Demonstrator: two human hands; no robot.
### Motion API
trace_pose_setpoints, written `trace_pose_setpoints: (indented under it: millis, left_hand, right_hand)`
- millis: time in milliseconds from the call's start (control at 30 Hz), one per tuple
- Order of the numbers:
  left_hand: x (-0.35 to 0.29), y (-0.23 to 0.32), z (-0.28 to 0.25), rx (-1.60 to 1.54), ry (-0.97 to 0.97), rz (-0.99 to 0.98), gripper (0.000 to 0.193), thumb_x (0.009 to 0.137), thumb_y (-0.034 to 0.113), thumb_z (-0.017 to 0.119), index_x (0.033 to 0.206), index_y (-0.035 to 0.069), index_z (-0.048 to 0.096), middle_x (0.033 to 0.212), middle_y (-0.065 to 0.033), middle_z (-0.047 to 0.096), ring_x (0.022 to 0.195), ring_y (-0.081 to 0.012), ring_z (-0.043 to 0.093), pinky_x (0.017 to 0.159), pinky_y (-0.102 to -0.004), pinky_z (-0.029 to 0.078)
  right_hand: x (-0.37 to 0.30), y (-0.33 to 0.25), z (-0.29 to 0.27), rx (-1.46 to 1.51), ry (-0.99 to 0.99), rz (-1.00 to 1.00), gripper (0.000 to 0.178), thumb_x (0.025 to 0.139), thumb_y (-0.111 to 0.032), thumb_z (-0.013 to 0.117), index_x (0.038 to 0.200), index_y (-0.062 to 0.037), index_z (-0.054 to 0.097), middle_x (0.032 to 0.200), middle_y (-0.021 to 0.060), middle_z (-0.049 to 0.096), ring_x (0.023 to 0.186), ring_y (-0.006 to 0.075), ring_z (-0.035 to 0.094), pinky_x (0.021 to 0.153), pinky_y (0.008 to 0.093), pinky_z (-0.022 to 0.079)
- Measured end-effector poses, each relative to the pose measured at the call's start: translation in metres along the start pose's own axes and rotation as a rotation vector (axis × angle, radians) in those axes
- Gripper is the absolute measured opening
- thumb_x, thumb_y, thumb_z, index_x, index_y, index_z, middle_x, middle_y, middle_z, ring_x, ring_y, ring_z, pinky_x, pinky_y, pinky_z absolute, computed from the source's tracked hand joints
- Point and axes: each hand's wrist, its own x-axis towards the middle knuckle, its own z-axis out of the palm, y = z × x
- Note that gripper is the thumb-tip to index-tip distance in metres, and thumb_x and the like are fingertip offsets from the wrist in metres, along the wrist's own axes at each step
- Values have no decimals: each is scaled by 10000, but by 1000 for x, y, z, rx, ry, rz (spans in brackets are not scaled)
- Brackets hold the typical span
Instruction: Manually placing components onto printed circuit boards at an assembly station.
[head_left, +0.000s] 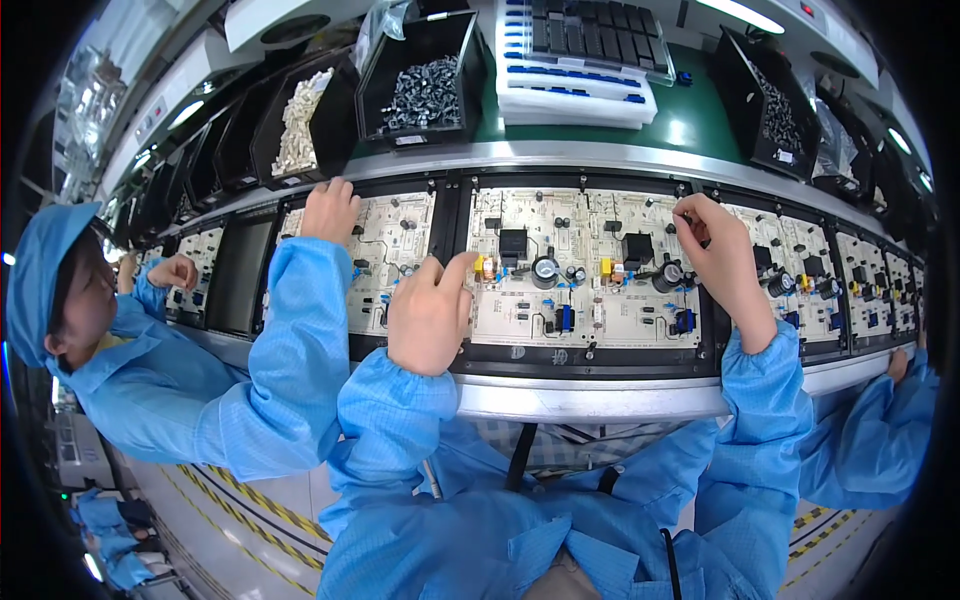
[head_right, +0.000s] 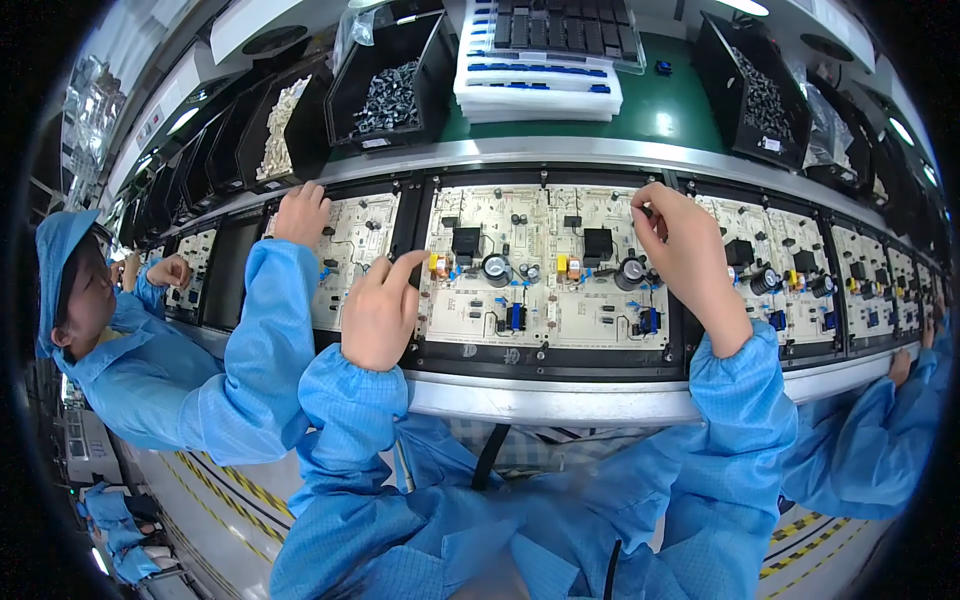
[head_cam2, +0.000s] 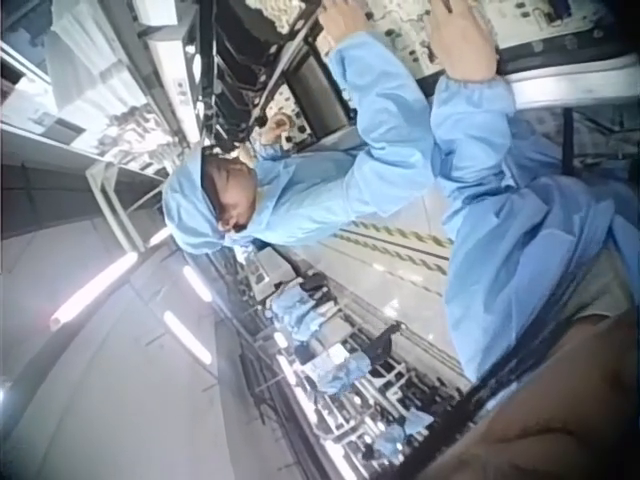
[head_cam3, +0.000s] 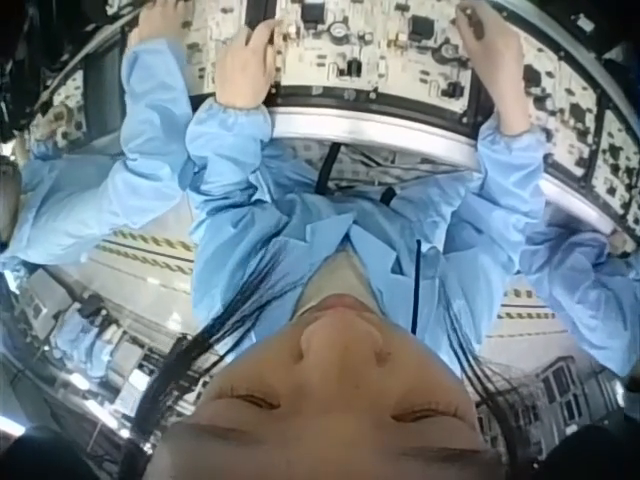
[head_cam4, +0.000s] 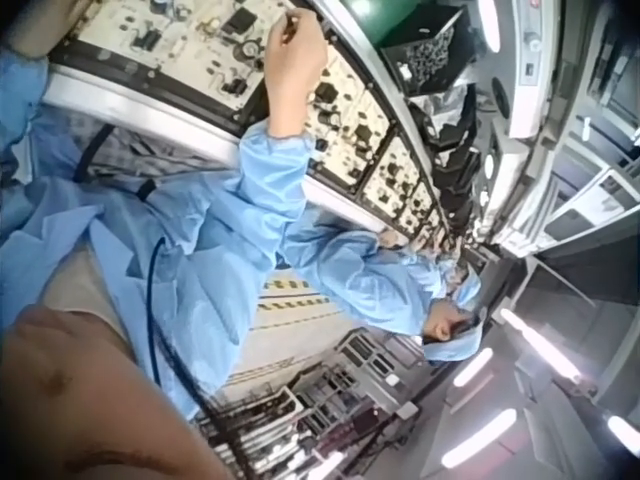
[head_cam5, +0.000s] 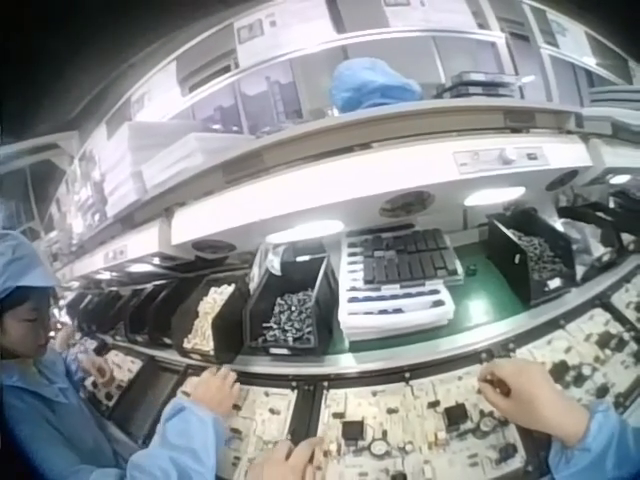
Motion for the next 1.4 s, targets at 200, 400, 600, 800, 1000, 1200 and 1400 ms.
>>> trace_pose_setpoints:
  millis: [200, 400, 600, 800, 1000, 1200, 1400]
  left_hand:
    - [31, 11, 8, -106, -16, 22, 487, 781, 77, 584, 1245, 211, 515, 794, -106, 496, 687, -301, 536, 648, -415, 450]
    - [12, 22, -4, -224, -26, 286, 476, 785, -41, 505, 1149, 237, 636, 746, -77, 408, 659, -238, 440, 608, -332, 406]
    - [-26, 28, 5, -207, -11, 391, 410, 706, -31, 565, 999, 225, 695, 771, -54, 423, 687, -218, 460, 603, -327, 413]
    - [-25, 33, 7, -198, 11, 356, 397, 699, -39, 562, 975, 209, 701, 785, -61, 435, 708, -224, 475, 620, -327, 418]
    - [-26, 35, 9, -206, 1, 334, 366, 728, -51, 540, 948, 192, 702, 785, -68, 438, 716, -235, 483, 621, -334, 418]
    - [-27, 38, 8, -244, 150, 60, 394, 769, -103, 446, 921, 159, 699, 794, -112, 420, 710, -282, 456, 645, -375, 402]
    - [31, 19, 2, -113, 145, -108, 359, 771, -34, 505, 1013, 176, 665, 837, -119, 486, 754, -309, 514, 689, -402, 419]
  right_hand:
    - [-1, -3, -1, -3, -14, 14, 111, 839, -34, 604, 942, -12, 570, 686, 62, 528, 596, 127, 505, 566, 240, 435]
    - [-2, -1, -3, 7, 3, 10, 148, 841, -43, 608, 982, -25, 564, 672, 56, 503, 588, 129, 494, 558, 246, 435]
    - [-3, 5, -3, -8, 0, 4, 144, 839, -48, 610, 974, -27, 565, 683, 60, 524, 592, 132, 513, 559, 247, 437]
    - [-6, 6, -6, -5, 16, 2, 146, 839, -49, 610, 975, -25, 565, 689, 62, 529, 597, 134, 523, 566, 245, 441]
    - [-3, 9, -9, 60, 97, -23, 151, 858, -13, 561, 1008, -24, 576, 753, 83, 557, 637, 139, 532, 595, 247, 442]
    - [14, 8, -4, 46, 103, -133, 232, 893, 4, 477, 1092, -39, 588, 806, 101, 576, 675, 148, 528, 645, 266, 441]
    - [49, -16, -2, 94, 67, -149, 338, 889, 10, 444, 1185, -97, 567, 785, 100, 546, 672, 191, 514, 662, 296, 436]
